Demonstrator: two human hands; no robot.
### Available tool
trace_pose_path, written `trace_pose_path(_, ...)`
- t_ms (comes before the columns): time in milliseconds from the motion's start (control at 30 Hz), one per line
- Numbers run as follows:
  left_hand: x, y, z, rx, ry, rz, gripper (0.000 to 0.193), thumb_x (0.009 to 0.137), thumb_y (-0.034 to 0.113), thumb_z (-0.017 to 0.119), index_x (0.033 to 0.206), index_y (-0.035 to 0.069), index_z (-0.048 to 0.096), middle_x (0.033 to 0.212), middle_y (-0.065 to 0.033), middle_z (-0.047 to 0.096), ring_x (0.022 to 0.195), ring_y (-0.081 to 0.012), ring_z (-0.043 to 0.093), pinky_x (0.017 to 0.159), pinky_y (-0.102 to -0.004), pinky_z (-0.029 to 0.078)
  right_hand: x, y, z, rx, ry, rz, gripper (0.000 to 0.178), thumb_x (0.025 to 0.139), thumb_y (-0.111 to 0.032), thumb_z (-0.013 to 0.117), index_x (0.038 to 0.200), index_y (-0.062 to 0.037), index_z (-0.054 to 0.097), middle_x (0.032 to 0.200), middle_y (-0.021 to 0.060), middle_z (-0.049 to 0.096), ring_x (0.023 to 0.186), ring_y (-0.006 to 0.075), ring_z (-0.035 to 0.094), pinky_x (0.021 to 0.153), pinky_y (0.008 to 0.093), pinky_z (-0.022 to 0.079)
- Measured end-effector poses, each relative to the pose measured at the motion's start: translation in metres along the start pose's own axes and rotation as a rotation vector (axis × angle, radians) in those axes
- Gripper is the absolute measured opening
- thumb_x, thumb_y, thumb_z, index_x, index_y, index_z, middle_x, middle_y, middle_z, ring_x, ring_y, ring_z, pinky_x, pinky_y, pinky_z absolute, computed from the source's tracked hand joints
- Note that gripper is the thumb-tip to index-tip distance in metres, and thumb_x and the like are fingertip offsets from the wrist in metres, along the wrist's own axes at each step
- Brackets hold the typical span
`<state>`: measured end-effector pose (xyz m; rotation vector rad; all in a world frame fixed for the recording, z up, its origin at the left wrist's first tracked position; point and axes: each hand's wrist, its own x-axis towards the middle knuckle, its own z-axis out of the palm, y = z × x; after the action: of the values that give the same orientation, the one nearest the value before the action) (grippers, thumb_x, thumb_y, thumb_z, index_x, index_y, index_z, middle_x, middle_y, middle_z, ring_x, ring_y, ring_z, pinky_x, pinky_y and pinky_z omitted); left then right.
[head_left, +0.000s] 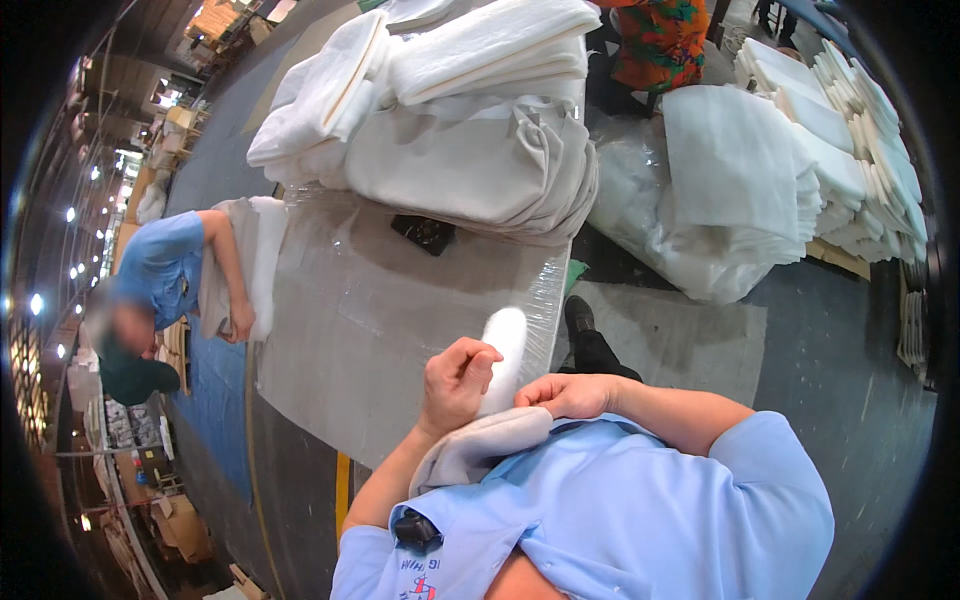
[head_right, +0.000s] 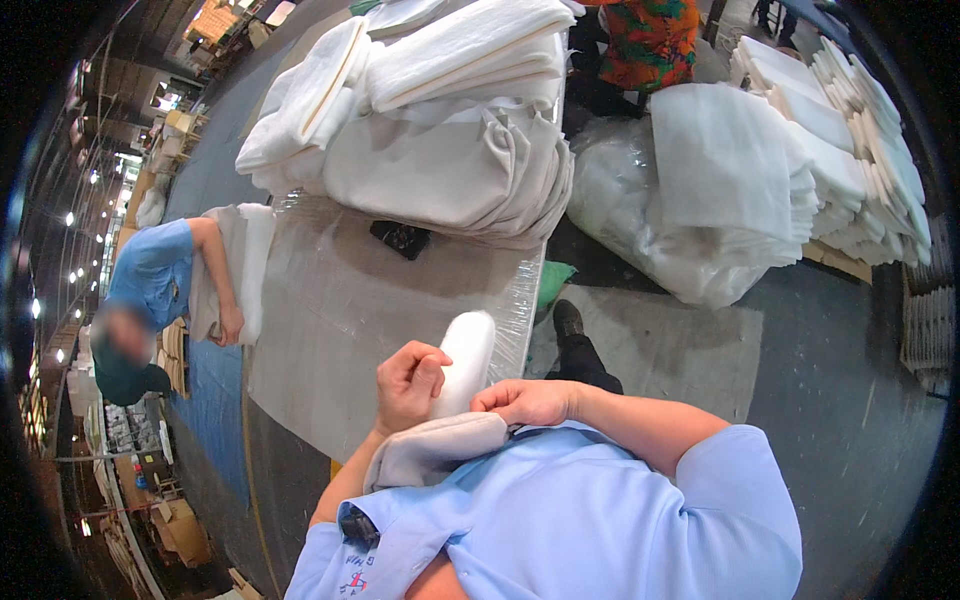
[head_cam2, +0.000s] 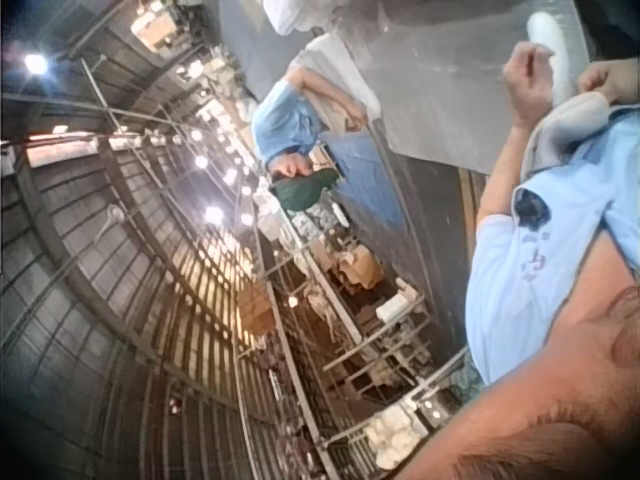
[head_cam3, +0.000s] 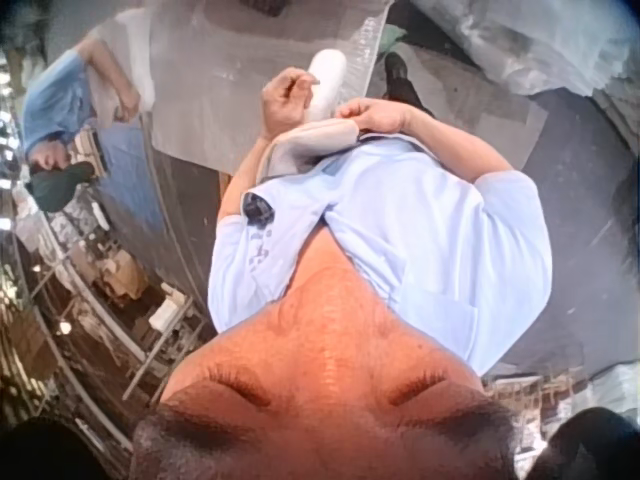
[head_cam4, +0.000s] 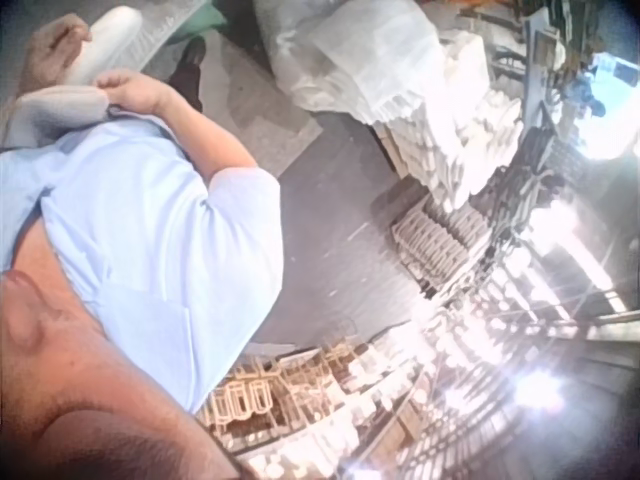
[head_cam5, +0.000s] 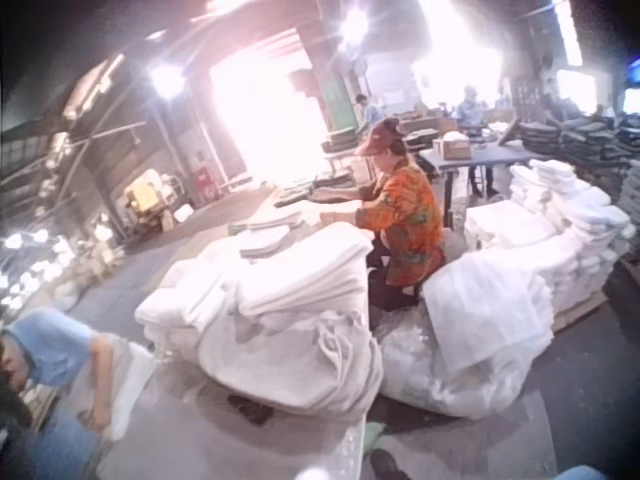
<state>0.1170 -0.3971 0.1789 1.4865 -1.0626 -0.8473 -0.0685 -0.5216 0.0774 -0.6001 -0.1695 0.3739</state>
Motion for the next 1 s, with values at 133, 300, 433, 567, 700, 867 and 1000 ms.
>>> trace_pose_path(133,-0.009,-0.001,0.024,0.294,0.274,0.167,0.021,0.108,0.024,0.067,0.104,0.004,0.072,0.07,0.0026,0.061,0.059,-0.0032,0.05,0.052,-0.0236,0.04,0.003,0.01,0.024,-0.183,0.527,-0.32,0.016,0.11,-0.018,0.061,0.106,-0.005,0.07,0.101,-0.0046,0.068,0.093,0.0044,0.059,0.083,0.0231,0.048)
trace_pose_path(300,-0.021,0.021,0.032,0.359,0.312,0.085,0.015,0.106,0.018,0.069,0.105,0.003,0.072,0.085,-0.0048,0.07,0.068,-0.0077,0.059,0.059,-0.0256,0.047,0.012,0.001,0.045,-0.762,0.818,-0.514,0.007,0.102,-0.009,0.069,0.103,-0.0024,0.071,0.094,0.0045,0.071,0.084,0.0141,0.067,0.076,0.028,0.053)
trace_pose_path(433,-0.031,0.026,0.026,0.336,0.309,-0.033,0.023,0.106,0.026,0.069,0.105,0.003,0.072,0.086,-0.0054,0.068,0.07,-0.0093,0.061,0.06,-0.0268,0.049,0.016,-0.01,0.05,-1.07,0.83,-0.631,0.006,0.094,-0.005,0.073,0.1,-0.0027,0.072,0.092,0.0108,0.071,0.081,0.0261,0.07,0.072,0.0329,0.056)
trace_pose_path(567,-0.039,0.032,0.023,0.373,0.249,-0.119,0.038,0.107,0.041,0.066,0.104,0.003,0.071,0.084,-0.0075,0.067,0.069,-0.0146,0.063,0.061,-0.0314,0.05,0.016,-0.02,0.052,-1.169,0.765,-0.715,0.009,0.091,-0.005,0.077,0.098,-0.0029,0.073,0.093,0.0108,0.07,0.08,0.0282,0.071,0.07,0.0364,0.058)
trace_pose_path(700,-0.042,0.036,0.013,0.45,0.092,-0.171,0.048,0.106,0.052,0.061,0.101,0.005,0.071,0.083,-0.0093,0.067,0.07,-0.0241,0.064,0.063,-0.0379,0.051,0.017,-0.025,0.055,-1.187,0.715,-0.736,0.011,0.092,-0.012,0.078,0.098,-0.0045,0.073,0.092,0.0099,0.07,0.083,0.0287,0.071,0.071,0.0376,0.058)
trace_pose_path(867,-0.034,0.044,-0.003,0.667,-0.261,-0.156,0.05,0.103,0.055,0.063,0.092,0.007,0.072,0.074,-0.0086,0.063,0.078,-0.0277,0.059,0.071,-0.0389,0.046,0.017,-0.028,0.058,-1.153,0.664,-0.687,0.01,0.094,-0.012,0.076,0.098,-0.0045,0.073,0.093,0.0099,0.069,0.086,0.0299,0.07,0.074,0.0391,0.058)
trace_pose_path(1000,-0.03,0.053,-0.006,0.487,-0.35,-0.301,0.042,0.101,0.044,0.071,0.084,0.006,0.072,0.073,-0.0075,0.061,0.079,-0.0225,0.054,0.074,-0.0365,0.044,0.011,-0.027,0.057,-0.944,0.563,-0.553,0.01,0.1,-0.015,0.07,0.103,-0.0055,0.072,0.098,0.0081,0.07,0.091,0.0232,0.069,0.081,0.0363,0.056)
